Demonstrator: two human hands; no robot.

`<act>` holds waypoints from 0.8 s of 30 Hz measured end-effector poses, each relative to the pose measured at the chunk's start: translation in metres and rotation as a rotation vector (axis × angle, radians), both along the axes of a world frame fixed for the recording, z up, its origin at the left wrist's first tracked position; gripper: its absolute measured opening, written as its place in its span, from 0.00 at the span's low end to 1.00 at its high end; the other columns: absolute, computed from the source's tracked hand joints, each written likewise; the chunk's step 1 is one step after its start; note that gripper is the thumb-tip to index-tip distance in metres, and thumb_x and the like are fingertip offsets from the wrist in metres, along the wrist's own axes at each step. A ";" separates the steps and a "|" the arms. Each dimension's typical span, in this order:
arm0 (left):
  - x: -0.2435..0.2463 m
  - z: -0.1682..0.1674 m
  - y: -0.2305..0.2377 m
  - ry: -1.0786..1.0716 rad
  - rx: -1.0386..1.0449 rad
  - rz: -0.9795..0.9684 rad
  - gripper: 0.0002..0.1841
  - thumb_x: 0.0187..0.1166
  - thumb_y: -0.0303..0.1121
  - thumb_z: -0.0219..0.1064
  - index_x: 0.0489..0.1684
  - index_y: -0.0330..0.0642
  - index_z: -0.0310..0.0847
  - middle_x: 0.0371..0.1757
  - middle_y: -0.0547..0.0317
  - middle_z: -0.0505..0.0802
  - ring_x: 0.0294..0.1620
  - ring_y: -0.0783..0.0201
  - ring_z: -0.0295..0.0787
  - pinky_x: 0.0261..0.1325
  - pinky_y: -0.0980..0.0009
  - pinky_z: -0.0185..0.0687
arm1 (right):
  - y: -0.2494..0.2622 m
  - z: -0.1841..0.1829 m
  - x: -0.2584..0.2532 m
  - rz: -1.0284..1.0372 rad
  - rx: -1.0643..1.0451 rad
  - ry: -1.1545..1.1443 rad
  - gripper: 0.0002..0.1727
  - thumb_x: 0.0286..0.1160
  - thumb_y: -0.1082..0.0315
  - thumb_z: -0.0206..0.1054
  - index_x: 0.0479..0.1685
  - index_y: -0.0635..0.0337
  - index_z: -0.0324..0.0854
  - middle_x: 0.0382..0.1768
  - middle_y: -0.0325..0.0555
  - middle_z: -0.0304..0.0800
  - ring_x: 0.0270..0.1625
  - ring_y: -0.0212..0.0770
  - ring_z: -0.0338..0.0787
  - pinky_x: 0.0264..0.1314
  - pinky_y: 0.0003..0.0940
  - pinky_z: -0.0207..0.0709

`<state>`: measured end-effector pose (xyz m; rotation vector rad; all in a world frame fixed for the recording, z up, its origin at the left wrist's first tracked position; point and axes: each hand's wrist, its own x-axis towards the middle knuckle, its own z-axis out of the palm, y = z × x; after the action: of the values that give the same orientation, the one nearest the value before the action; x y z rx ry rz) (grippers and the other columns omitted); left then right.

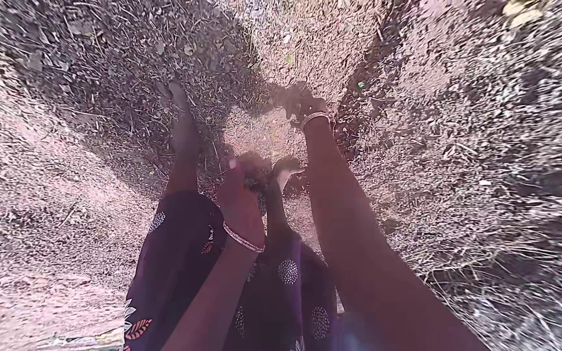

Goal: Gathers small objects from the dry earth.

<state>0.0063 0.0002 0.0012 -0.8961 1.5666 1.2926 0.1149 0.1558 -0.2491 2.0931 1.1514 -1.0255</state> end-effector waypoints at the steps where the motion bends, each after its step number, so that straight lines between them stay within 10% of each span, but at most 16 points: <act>1: 0.001 0.000 0.001 -0.005 -0.005 0.004 0.28 0.96 0.43 0.36 0.34 0.48 0.84 0.37 0.67 0.92 0.35 0.72 0.87 0.46 0.74 0.85 | -0.013 -0.005 0.001 -0.104 -0.001 0.152 0.37 0.85 0.65 0.63 0.92 0.63 0.54 0.82 0.67 0.69 0.82 0.61 0.73 0.79 0.61 0.73; 5: -0.003 0.001 0.006 -0.005 -0.025 -0.001 0.28 0.96 0.44 0.36 0.33 0.48 0.84 0.36 0.68 0.92 0.35 0.72 0.87 0.45 0.74 0.84 | -0.034 0.042 -0.018 0.163 -0.226 0.596 0.22 0.77 0.80 0.64 0.71 0.65 0.81 0.71 0.62 0.83 0.65 0.53 0.87 0.62 0.52 0.83; 8: -0.003 0.001 0.006 0.001 -0.020 0.001 0.26 0.96 0.43 0.37 0.37 0.47 0.84 0.37 0.67 0.92 0.35 0.72 0.87 0.46 0.74 0.85 | -0.003 0.046 -0.010 0.296 0.068 0.456 0.27 0.67 0.83 0.62 0.68 0.61 0.86 0.76 0.60 0.81 0.75 0.53 0.83 0.75 0.49 0.77; 12: 0.001 0.001 0.007 -0.003 -0.005 -0.001 0.27 0.96 0.42 0.36 0.36 0.46 0.84 0.37 0.66 0.93 0.35 0.73 0.88 0.44 0.75 0.85 | 0.048 0.008 0.010 0.213 0.322 -0.164 0.33 0.78 0.67 0.66 0.87 0.53 0.69 0.85 0.60 0.69 0.85 0.54 0.74 0.83 0.45 0.71; 15: 0.001 0.002 0.005 -0.009 -0.006 -0.016 0.28 0.96 0.42 0.35 0.35 0.46 0.84 0.35 0.66 0.93 0.33 0.73 0.88 0.43 0.76 0.85 | 0.023 -0.021 0.008 0.322 0.080 0.022 0.54 0.70 0.62 0.76 0.97 0.56 0.46 0.91 0.68 0.55 0.89 0.63 0.65 0.84 0.55 0.69; 19: -0.001 0.001 0.006 -0.004 -0.002 -0.041 0.29 0.96 0.43 0.34 0.34 0.47 0.84 0.36 0.67 0.92 0.36 0.72 0.87 0.47 0.74 0.84 | -0.025 0.035 -0.001 0.483 -0.304 0.645 0.27 0.78 0.79 0.64 0.79 0.61 0.77 0.83 0.60 0.74 0.79 0.55 0.81 0.77 0.50 0.78; 24: 0.003 0.001 0.003 -0.003 -0.016 -0.056 0.28 0.96 0.43 0.35 0.36 0.46 0.85 0.37 0.67 0.93 0.37 0.72 0.87 0.46 0.74 0.84 | 0.025 0.048 0.016 0.632 0.120 0.291 0.30 0.69 0.84 0.59 0.74 0.61 0.82 0.79 0.60 0.79 0.82 0.56 0.78 0.84 0.49 0.69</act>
<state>0.0092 0.0035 0.0023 -0.8579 1.5904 1.2406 0.1312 0.1806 -0.2012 1.5083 1.8965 -0.9716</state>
